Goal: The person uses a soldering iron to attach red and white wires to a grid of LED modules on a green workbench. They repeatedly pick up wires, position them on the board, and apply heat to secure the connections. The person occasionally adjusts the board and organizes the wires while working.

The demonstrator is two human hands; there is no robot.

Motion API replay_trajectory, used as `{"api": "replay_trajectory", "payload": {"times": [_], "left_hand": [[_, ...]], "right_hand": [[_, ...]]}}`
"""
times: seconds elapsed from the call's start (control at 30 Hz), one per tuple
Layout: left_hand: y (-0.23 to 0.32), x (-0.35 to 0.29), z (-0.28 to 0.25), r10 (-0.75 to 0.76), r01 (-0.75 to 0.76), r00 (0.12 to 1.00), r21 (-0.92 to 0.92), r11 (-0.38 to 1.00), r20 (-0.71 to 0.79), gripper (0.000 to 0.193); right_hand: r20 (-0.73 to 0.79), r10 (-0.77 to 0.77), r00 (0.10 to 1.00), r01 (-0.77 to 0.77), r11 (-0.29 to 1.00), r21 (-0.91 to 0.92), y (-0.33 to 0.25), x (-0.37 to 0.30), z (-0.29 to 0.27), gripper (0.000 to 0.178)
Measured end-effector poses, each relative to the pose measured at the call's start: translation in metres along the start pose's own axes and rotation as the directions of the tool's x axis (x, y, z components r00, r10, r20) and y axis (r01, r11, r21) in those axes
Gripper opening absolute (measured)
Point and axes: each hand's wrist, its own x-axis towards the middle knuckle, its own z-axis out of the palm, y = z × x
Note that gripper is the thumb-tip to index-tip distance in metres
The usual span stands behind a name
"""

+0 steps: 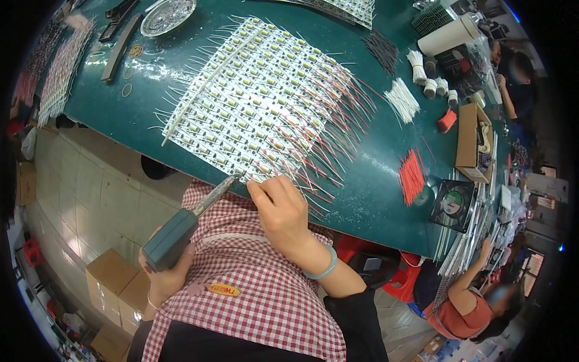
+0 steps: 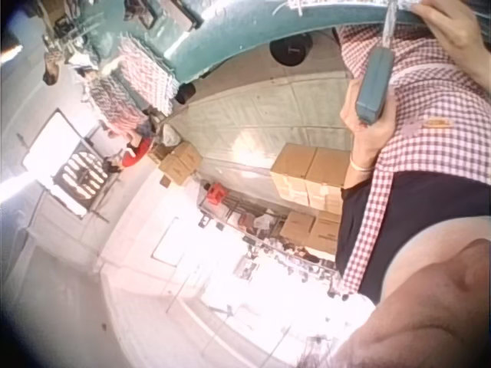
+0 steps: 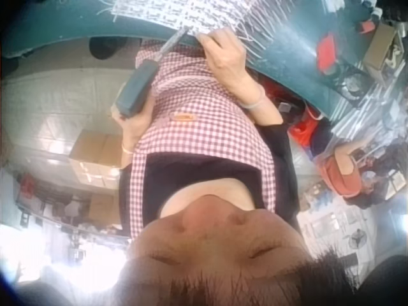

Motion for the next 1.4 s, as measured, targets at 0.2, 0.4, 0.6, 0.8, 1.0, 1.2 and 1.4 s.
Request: {"api": "replay_trajectory", "payload": {"times": [0.2, 0.4, 0.6, 0.8, 1.0, 1.2, 1.4], "left_hand": [[0.001, 0.002, 0.001, -0.006, 0.005, 1.000, 0.034, 0.999, 0.019, 0.019], [-0.003, 0.004, 0.003, -0.024, 0.023, 0.999, 0.037, 0.999, 0.022, 0.018], [-0.007, 0.005, 0.003, 0.087, -0.087, 0.996, 0.075, 0.993, 0.002, 0.019], [-0.019, -0.016, -0.002, -0.288, 0.280, 0.956, -0.127, 0.952, -0.049, 0.024], [-0.021, -0.016, 0.000, -0.351, 0.304, 0.929, -0.301, 0.904, -0.115, 0.031], [-0.003, 0.047, -0.024, -0.395, 0.149, 0.858, -0.577, 0.803, -0.329, 0.033], [-0.071, 0.165, -0.104, -0.377, 0.013, 0.848, -0.697, 0.717, -0.372, 0.019]], "right_hand": [[0.000, 0.009, 1.000, -0.009, 1.000, -0.007, 0.001, 0.000, 0.001, 0.031], [0.016, 0.011, 1.000, -0.011, 0.999, -0.031, 0.002, 0.000, 0.003, 0.030], [0.029, 0.022, 0.999, -0.021, 0.999, -0.039, 0.001, 0.001, 0.003, 0.029], [0.039, 0.034, 0.999, -0.032, 0.998, -0.044, 0.003, 0.001, 0.002, 0.028], [0.041, 0.032, 0.999, -0.030, 0.998, -0.047, 0.004, -0.001, 0.000, 0.027], [0.062, 0.066, 0.996, -0.064, 0.998, -0.030, -0.002, 0.002, -0.005, 0.027], [0.095, 0.113, 0.989, -0.114, 0.993, 0.014, -0.010, 0.008, -0.013, 0.028]]}}
